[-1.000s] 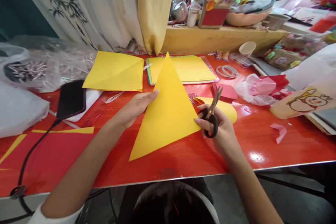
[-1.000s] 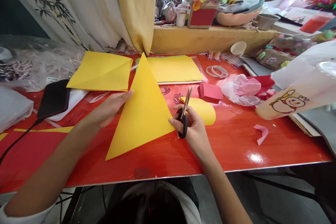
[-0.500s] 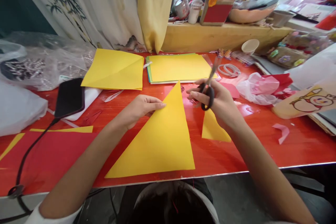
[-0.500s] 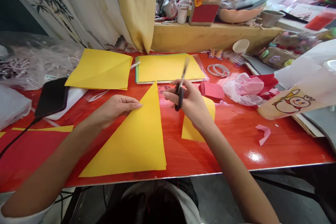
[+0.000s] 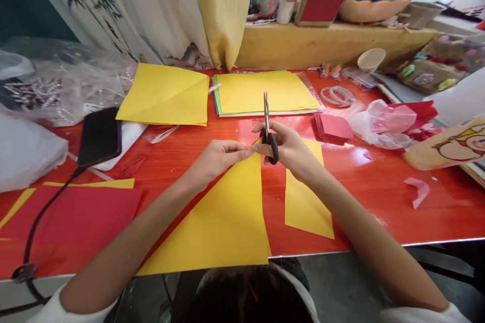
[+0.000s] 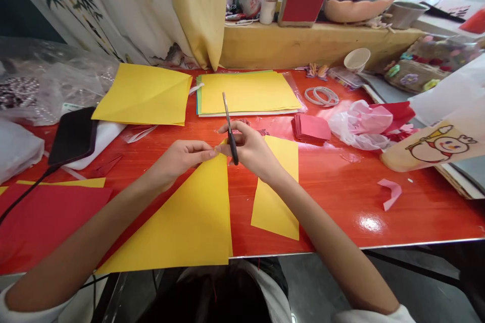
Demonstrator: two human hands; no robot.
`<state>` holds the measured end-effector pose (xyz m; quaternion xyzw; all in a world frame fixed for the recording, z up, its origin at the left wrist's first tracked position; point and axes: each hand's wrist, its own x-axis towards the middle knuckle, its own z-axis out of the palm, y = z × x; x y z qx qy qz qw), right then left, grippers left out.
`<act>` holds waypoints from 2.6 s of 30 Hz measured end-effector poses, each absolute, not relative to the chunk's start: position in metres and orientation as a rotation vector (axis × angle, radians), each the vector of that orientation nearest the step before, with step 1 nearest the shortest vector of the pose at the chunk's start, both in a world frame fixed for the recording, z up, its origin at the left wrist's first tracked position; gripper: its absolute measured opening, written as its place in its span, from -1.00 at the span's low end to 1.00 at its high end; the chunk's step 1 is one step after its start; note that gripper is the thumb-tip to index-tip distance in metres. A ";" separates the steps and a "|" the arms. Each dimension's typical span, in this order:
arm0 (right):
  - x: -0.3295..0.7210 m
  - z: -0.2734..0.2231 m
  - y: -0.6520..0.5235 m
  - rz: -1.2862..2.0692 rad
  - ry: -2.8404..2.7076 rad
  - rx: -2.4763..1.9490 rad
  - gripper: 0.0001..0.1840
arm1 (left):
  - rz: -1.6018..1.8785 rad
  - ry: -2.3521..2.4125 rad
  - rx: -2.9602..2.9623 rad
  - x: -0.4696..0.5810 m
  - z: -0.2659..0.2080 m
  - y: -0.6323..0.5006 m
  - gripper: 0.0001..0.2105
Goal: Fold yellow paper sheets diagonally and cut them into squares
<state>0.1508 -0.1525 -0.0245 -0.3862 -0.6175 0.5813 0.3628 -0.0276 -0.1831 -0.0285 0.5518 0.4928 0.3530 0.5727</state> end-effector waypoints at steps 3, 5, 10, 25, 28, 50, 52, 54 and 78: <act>0.149 -0.025 -0.154 1.420 -1.555 -1.009 -0.65 | 0.836 1.152 1.256 -0.027 -0.029 -0.185 -0.75; 0.148 -0.026 -0.155 1.382 -1.542 -1.024 -0.65 | 0.831 1.156 1.245 -0.026 -0.028 -0.186 -0.76; 0.154 -0.028 -0.148 1.285 -1.461 -1.018 -0.73 | 0.802 1.156 1.182 -0.028 -0.028 -0.186 -0.78; 0.238 -0.037 -0.078 0.973 -1.103 -1.084 -0.68 | 0.525 1.257 1.496 -0.059 -0.013 -0.173 -0.79; 0.244 -0.041 -0.073 0.969 -1.063 -1.108 -0.65 | 0.333 1.234 1.623 -0.077 0.001 -0.172 -0.79; 0.188 -0.039 -0.107 1.211 -1.361 -1.076 -0.68 | 0.923 1.186 1.676 -0.103 0.003 -0.181 -0.58; 0.173 -0.039 -0.120 1.254 -1.422 -1.019 -0.69 | 0.877 1.301 1.570 -0.063 -0.007 -0.177 -0.63; 0.160 -0.040 -0.131 1.281 -1.470 -0.987 -0.70 | 0.767 1.235 1.475 -0.035 -0.020 -0.176 -0.62; 0.153 -0.034 -0.159 1.675 -1.607 -1.031 -0.62 | 1.178 1.131 1.028 -0.032 -0.029 -0.179 -0.80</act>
